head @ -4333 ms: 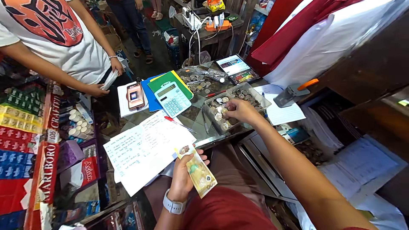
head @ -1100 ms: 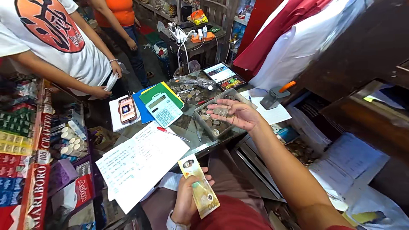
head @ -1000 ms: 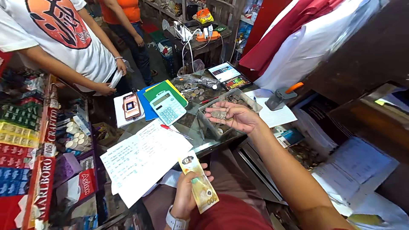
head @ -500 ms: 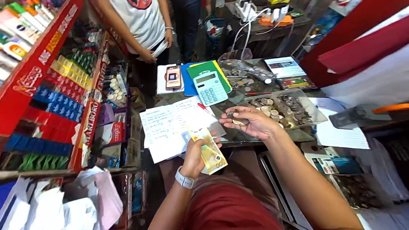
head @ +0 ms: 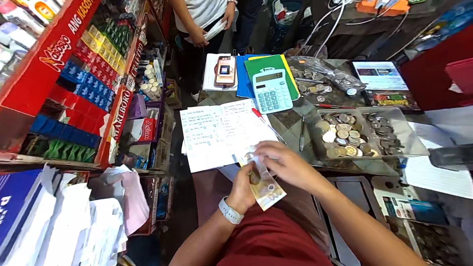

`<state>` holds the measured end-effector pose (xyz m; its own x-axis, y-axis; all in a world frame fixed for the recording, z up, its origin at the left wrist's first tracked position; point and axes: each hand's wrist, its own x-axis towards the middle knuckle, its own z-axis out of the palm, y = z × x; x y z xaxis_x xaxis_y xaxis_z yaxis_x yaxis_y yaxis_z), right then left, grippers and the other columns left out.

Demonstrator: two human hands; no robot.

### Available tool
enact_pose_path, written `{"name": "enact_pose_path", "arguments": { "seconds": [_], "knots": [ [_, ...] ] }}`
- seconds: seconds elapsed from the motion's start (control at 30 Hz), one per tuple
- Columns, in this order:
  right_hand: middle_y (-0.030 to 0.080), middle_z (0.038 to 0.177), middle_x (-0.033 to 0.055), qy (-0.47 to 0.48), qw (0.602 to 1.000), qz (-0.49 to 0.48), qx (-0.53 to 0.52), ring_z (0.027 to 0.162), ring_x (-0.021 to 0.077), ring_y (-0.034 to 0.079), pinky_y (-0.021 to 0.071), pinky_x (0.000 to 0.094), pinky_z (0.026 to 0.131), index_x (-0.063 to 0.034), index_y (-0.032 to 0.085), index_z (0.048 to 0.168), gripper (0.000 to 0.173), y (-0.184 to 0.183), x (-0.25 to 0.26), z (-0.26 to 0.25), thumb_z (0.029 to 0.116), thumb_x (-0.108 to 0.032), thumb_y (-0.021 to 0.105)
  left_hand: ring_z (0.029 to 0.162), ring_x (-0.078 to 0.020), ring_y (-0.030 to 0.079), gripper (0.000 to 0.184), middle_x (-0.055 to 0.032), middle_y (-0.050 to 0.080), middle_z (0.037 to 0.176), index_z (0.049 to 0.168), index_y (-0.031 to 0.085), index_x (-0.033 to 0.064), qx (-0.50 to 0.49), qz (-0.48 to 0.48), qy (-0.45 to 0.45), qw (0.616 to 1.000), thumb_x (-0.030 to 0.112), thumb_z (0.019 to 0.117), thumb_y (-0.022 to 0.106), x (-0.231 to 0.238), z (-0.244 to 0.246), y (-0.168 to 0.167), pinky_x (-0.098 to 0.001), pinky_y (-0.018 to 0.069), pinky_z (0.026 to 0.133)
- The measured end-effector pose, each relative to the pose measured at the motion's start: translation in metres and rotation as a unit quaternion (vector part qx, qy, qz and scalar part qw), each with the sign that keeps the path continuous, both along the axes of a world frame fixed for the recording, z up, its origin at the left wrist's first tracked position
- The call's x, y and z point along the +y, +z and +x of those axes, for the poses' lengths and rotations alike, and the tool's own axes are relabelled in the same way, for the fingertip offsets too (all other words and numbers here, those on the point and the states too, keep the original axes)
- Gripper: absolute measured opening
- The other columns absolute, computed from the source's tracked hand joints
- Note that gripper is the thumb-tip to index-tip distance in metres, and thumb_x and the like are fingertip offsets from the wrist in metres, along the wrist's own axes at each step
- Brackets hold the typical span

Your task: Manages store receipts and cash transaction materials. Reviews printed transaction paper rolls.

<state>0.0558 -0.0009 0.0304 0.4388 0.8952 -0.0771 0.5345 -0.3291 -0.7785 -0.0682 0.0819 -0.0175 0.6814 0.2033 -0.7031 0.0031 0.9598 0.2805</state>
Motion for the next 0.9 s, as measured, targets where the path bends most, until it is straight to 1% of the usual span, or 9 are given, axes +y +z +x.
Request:
{"name": "enact_pose_path", "arguments": {
  "seconds": [0.13, 0.23, 0.3, 0.37, 0.5, 0.6, 0.67, 0.77, 0.9],
  "knots": [
    [0.067, 0.125, 0.0244, -0.1, 0.988, 0.018, -0.12, 0.121, 0.0389, 0.062, 0.0494, 0.0518, 0.103, 0.0056, 0.072, 0.113, 0.022, -0.026, 0.032, 0.037, 0.1004, -0.004, 0.056, 0.086, -0.0274, 0.076, 0.034, -0.0193, 0.073, 0.107, 0.131, 0.046, 0.0023, -0.006, 0.05, -0.02, 0.999, 0.024, 0.1127, 0.027, 0.022, -0.017, 0.009, -0.0372, 0.063, 0.072],
    [0.049, 0.151, 0.027, -0.044, 0.994, -0.01, -0.103, 0.143, 0.0403, 0.046, 0.0373, 0.0538, 0.118, 0.006, 0.057, 0.14, 0.061, -0.057, 0.048, 0.04, 0.0936, -0.031, 0.073, 0.081, -0.0293, 0.076, 0.033, -0.0217, 0.073, 0.104, 0.129, 0.047, -0.0028, -0.011, 0.127, 0.001, 0.992, 0.019, 0.1127, 0.029, 0.036, -0.026, 0.019, -0.039, 0.0641, 0.071],
    [0.045, 0.156, 0.0248, -0.011, 0.99, -0.023, -0.141, 0.148, 0.0401, 0.039, 0.0295, 0.0572, 0.121, 0.0039, 0.052, 0.146, 0.075, -0.079, 0.056, 0.031, 0.0932, -0.046, 0.071, 0.075, -0.0276, 0.076, 0.031, -0.0209, 0.074, 0.098, 0.126, 0.049, -0.0037, -0.003, 0.17, 0.013, 0.985, 0.016, 0.1124, 0.03, 0.045, -0.031, 0.025, -0.0372, 0.0642, 0.066],
    [0.058, 0.146, 0.0211, -0.029, 0.971, 0.012, -0.235, 0.14, 0.0402, 0.05, 0.0387, 0.0607, 0.113, 0.0015, 0.063, 0.136, 0.06, -0.098, 0.062, 0.025, 0.1004, -0.046, 0.059, 0.072, -0.0263, 0.076, 0.03, -0.0201, 0.075, 0.094, 0.122, 0.051, -0.0044, 0.008, 0.204, 0.026, 0.979, 0.015, 0.1121, 0.031, 0.053, -0.034, 0.028, -0.0356, 0.064, 0.063],
    [0.07, 0.129, 0.0162, -0.043, 0.944, 0.063, -0.321, 0.125, 0.0409, 0.063, 0.0483, 0.0623, 0.1, -0.0046, 0.074, 0.119, 0.033, -0.112, 0.068, 0.024, 0.1047, -0.025, 0.052, 0.075, -0.0255, 0.075, 0.029, -0.0191, 0.074, 0.094, 0.124, 0.049, -0.0038, 0.045, 0.229, 0.043, 0.972, 0.016, 0.1126, 0.032, 0.068, -0.031, 0.022, -0.0354, 0.0633, 0.063],
    [0.075, 0.118, 0.0156, -0.074, 0.951, 0.112, -0.279, 0.118, 0.0392, 0.068, 0.0502, 0.0602, 0.1, -0.0017, 0.076, 0.111, 0.028, -0.108, 0.066, 0.025, 0.1041, -0.016, 0.053, 0.078, -0.0265, 0.075, 0.031, -0.0198, 0.073, 0.097, 0.129, 0.048, -0.0042, 0.062, 0.244, 0.056, 0.966, 0.018, 0.1129, 0.032, 0.078, -0.024, 0.01, -0.0382, 0.0633, 0.068],
    [0.076, 0.11, 0.0168, -0.132, 0.951, 0.18, -0.215, 0.109, 0.0328, 0.072, 0.0546, 0.0493, 0.1, 0.0024, 0.077, 0.109, 0.027, -0.086, 0.069, 0.024, 0.1029, -0.012, 0.055, 0.083, -0.026, 0.075, 0.033, -0.0194, 0.073, 0.101, 0.132, 0.046, -0.0032, 0.068, 0.257, 0.05, 0.963, 0.02, 0.1129, 0.033, 0.086, -0.015, 0.006, -0.0391, 0.0629, 0.072],
    [0.075, 0.114, 0.0176, -0.108, 0.945, 0.262, -0.165, 0.114, 0.0282, 0.071, 0.054, 0.0387, 0.105, 0.0047, 0.076, 0.111, 0.027, -0.034, 0.071, 0.008, 0.1018, -0.01, 0.055, 0.095, -0.0224, 0.07, 0.041, -0.0159, 0.068, 0.111, 0.139, 0.047, -0.0002, 0.05, 0.274, 0.026, 0.96, 0.028, 0.1129, 0.033, 0.097, 0.002, 0.012, -0.0389, 0.0597, 0.083],
    [0.074, 0.12, 0.0173, 0.008, 0.938, 0.24, -0.251, 0.121, 0.0361, 0.067, 0.0538, 0.0475, 0.103, 0.0009, 0.076, 0.107, 0.025, -0.013, 0.08, -0.011, 0.1018, -0.013, 0.056, 0.084, -0.0141, 0.07, 0.048, -0.0049, 0.07, 0.092, 0.119, 0.052, 0.009, -0.085, 0.222, 0.071, 0.969, 0.032, 0.1121, 0.01, 0.107, 0.021, 0.024, -0.0313, 0.0593, 0.076]
  ]
}}
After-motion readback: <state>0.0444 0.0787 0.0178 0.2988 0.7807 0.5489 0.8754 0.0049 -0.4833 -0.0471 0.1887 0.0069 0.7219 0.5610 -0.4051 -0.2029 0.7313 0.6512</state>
